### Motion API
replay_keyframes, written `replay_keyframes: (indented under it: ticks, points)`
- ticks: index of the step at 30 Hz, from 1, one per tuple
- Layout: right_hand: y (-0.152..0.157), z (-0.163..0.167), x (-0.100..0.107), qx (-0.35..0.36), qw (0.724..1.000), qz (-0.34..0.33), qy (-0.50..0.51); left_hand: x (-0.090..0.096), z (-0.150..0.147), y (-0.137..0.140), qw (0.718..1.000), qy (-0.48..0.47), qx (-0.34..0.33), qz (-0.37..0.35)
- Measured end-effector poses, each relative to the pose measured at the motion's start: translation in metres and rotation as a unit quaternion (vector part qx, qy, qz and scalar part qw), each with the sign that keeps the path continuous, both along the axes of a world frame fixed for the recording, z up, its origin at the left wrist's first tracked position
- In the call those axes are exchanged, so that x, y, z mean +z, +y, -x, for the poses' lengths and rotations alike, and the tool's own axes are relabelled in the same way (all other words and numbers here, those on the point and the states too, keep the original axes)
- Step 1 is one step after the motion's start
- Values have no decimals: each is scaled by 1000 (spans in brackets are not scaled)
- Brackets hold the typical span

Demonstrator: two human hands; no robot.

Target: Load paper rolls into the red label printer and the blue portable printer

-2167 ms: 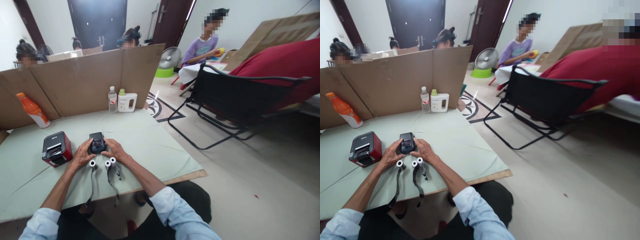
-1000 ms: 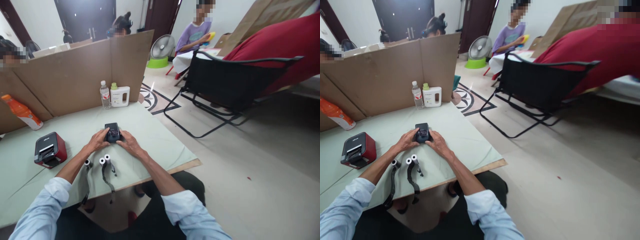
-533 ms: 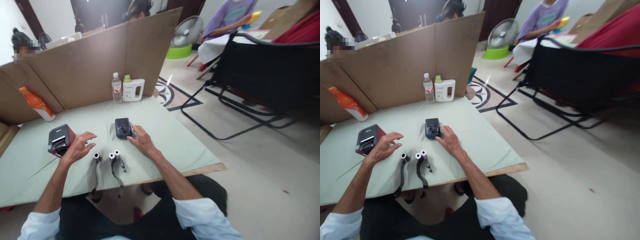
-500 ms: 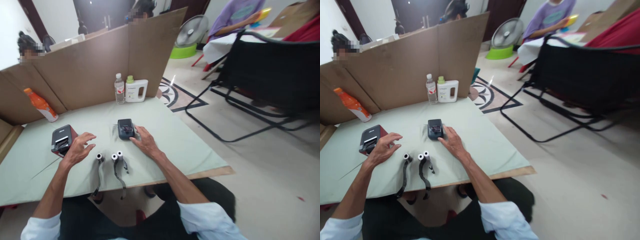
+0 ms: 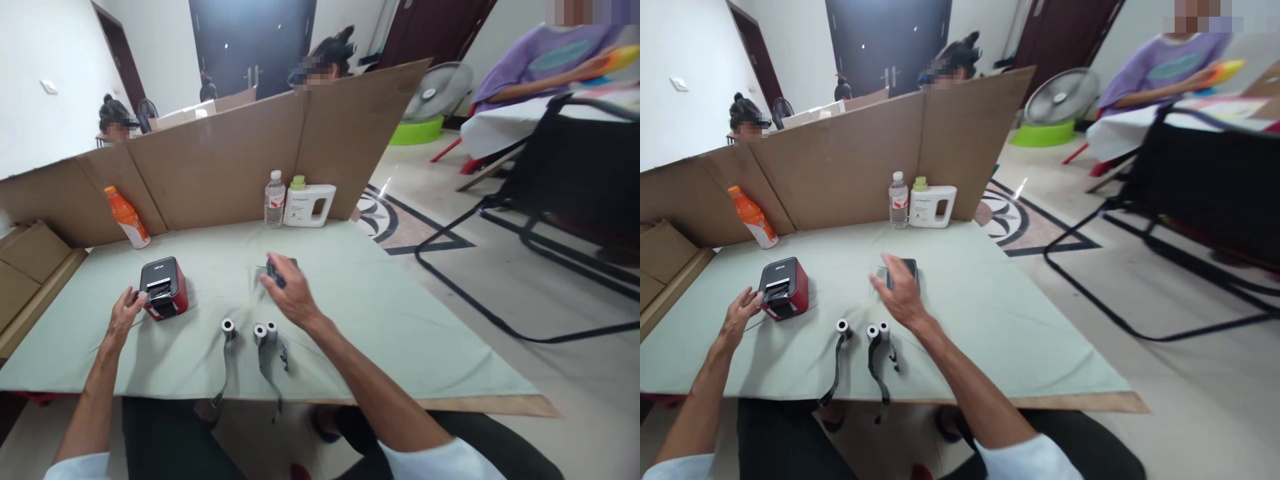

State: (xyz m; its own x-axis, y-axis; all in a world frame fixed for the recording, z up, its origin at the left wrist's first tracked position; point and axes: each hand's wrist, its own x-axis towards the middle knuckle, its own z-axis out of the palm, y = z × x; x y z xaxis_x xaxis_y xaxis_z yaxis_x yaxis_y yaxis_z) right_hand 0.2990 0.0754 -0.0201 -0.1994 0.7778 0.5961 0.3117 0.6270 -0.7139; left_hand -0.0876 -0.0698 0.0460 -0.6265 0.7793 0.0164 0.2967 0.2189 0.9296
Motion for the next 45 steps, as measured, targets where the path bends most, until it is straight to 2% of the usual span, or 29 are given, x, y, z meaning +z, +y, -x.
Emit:
replay_keyframes:
  ticks: [2, 5, 8, 12, 16, 19, 21, 25, 29, 33, 36, 40, 42, 45]
  points:
    - [-3, 49, 20, 131, 987, 89, -10, -2, -3, 1, 1000, -13, -13, 6]
    - [-7, 120, 38, 277, 939, 199, -47, -4, -8, 6, 997, -17, -68, 10]
    - [-11, 165, 41, 354, 902, 240, -65, -8, -9, 12, 997, -6, -74, -4]
    - [-17, 183, 36, 404, 885, 231, -24, -13, -14, 14, 998, 15, -56, -34]
    - [-20, 168, 36, 406, 887, 219, 0, -6, -33, 16, 995, 33, -81, -52]
    - [-16, 136, 38, 381, 894, 233, 15, 0, -59, 27, 988, 29, -132, -75]
    - [-12, 110, 40, 349, 910, 223, 18, 2, -79, 41, 981, 21, -174, -87]
    - [-6, 59, 41, 297, 928, 224, 4, -5, -115, 72, 969, 16, -233, -86]
    - [-3, 29, 29, 266, 937, 226, -2, -19, -139, 90, 955, 11, -279, -95]
    - [-3, 22, 11, 244, 946, 213, 10, -33, -148, 94, 950, 18, -301, -78]
    - [-5, 21, 1, 239, 946, 216, 32, -35, -142, 88, 945, 48, -316, -70]
    - [-11, 13, -11, 206, 951, 228, 46, -21, -129, 62, 944, 196, -260, -49]
    - [-16, 6, -17, 166, 960, 223, 34, -11, -129, 45, 914, 276, -295, -47]
    - [-23, -2, -22, 133, 971, 200, 14, -4, -135, 26, 837, 342, -426, -38]
